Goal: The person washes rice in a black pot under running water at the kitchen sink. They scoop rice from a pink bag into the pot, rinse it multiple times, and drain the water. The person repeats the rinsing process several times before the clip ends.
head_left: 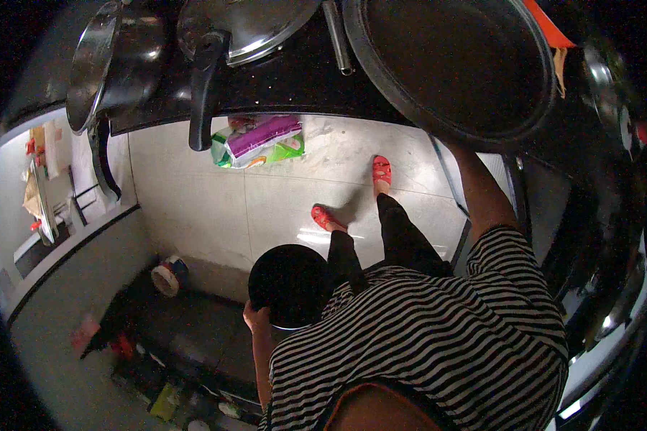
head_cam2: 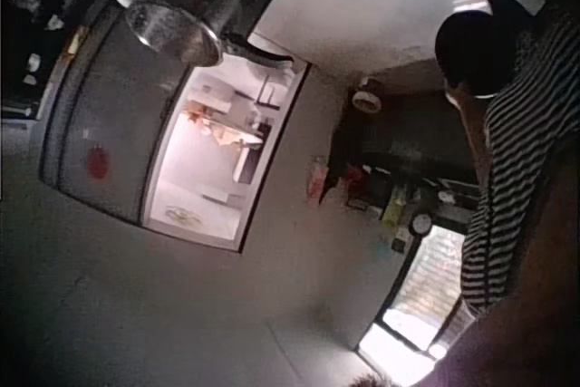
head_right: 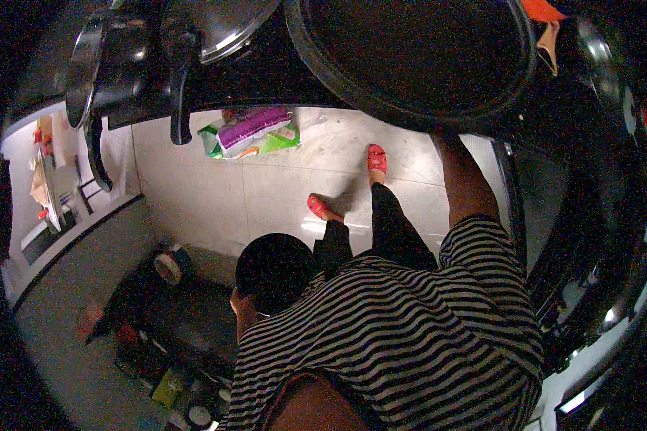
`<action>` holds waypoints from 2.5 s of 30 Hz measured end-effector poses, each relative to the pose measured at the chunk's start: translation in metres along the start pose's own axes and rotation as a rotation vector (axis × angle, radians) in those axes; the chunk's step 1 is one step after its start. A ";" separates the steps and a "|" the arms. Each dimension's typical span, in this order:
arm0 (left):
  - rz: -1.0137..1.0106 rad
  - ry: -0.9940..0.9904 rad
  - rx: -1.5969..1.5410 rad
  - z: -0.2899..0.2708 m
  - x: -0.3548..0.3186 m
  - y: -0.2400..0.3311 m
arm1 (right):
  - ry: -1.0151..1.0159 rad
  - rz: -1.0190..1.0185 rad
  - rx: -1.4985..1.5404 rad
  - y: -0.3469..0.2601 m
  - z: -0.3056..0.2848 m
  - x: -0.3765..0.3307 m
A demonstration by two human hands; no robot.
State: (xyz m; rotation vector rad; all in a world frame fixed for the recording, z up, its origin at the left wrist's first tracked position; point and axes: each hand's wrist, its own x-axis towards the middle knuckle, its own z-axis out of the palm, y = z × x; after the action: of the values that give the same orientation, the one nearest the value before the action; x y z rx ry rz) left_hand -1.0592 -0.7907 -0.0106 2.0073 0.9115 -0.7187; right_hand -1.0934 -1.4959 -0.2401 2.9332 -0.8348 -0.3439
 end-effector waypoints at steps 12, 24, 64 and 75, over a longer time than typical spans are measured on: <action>0.452 0.501 0.267 0.127 -0.056 -0.067 | 0.192 0.040 0.271 -0.006 -0.011 0.003; 0.400 0.045 -0.168 0.059 0.026 -0.002 | 0.075 -0.073 0.356 -0.045 -0.100 -0.117; 0.798 -0.876 -0.468 0.471 -0.394 0.310 | -0.206 -0.288 0.742 0.000 -0.102 -0.455; 0.728 -0.749 -0.564 0.527 -0.395 0.324 | -0.205 -0.257 0.773 0.036 -0.102 -0.461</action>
State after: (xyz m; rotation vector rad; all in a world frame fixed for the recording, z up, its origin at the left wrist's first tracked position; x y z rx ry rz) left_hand -1.1148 -1.5057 0.1473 1.2483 -0.0848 -0.6137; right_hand -1.4692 -1.2823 -0.0463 3.7993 -0.7315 -0.4167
